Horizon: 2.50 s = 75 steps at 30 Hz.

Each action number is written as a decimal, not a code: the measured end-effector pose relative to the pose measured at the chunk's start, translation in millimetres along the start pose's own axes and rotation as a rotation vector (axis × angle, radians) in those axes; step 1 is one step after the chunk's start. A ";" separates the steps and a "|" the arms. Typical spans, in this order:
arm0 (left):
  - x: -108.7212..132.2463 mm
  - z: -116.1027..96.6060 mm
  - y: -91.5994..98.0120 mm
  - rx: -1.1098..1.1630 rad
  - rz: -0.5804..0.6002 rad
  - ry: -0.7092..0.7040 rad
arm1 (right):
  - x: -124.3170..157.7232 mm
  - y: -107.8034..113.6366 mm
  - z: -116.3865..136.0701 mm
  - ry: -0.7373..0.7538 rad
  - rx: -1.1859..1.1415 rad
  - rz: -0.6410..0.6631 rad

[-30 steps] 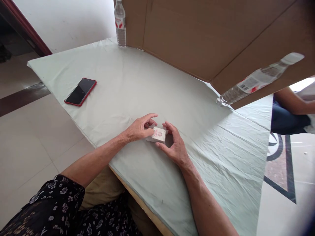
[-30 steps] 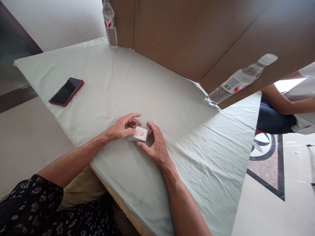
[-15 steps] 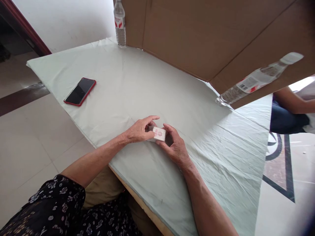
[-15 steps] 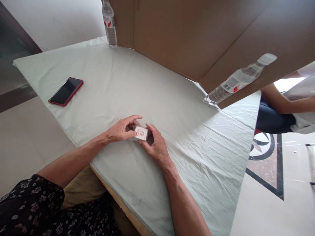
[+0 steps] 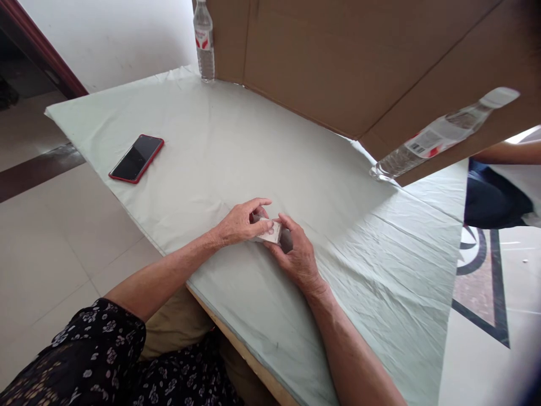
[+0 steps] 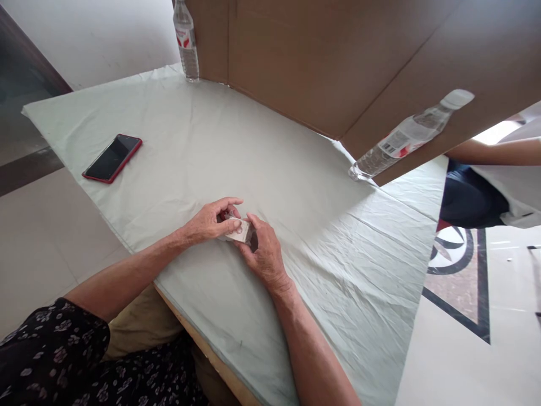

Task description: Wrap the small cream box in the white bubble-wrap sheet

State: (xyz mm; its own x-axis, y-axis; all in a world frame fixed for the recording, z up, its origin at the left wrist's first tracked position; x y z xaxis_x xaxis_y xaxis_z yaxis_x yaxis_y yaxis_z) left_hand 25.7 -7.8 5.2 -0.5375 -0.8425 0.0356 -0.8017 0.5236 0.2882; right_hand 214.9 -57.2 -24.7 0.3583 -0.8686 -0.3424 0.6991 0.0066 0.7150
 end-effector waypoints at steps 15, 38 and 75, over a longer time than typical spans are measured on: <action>6.0 -4.0 11.9 -0.076 0.035 -0.037 | -3.0 4.2 0.6 -0.002 -0.052 0.029; 9.2 -0.1 -0.5 -0.288 0.150 -0.216 | -7.4 25.1 15.8 0.066 0.137 -0.071; 8.3 1.6 -5.1 0.217 0.173 -0.089 | -118.9 73.2 -38.3 -0.119 0.096 -0.212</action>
State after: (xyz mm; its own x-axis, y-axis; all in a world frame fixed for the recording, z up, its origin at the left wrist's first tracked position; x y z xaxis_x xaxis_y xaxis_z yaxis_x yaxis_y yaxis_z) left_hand 24.9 -17.3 2.4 -0.6846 -0.7286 -0.0205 -0.7278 0.6818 0.0735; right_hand 247.1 65.5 45.0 0.1309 -0.8977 -0.4208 0.6870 -0.2239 0.6913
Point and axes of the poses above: each hand's wrist, its own x-axis away from the middle knuckle, its own y-axis out of the back of the hand, z = x × y, the point moved 1 cm from there along -x, towards the middle knuckle, and after that the axes turned 9 degrees about z, right-handed, at the moved point
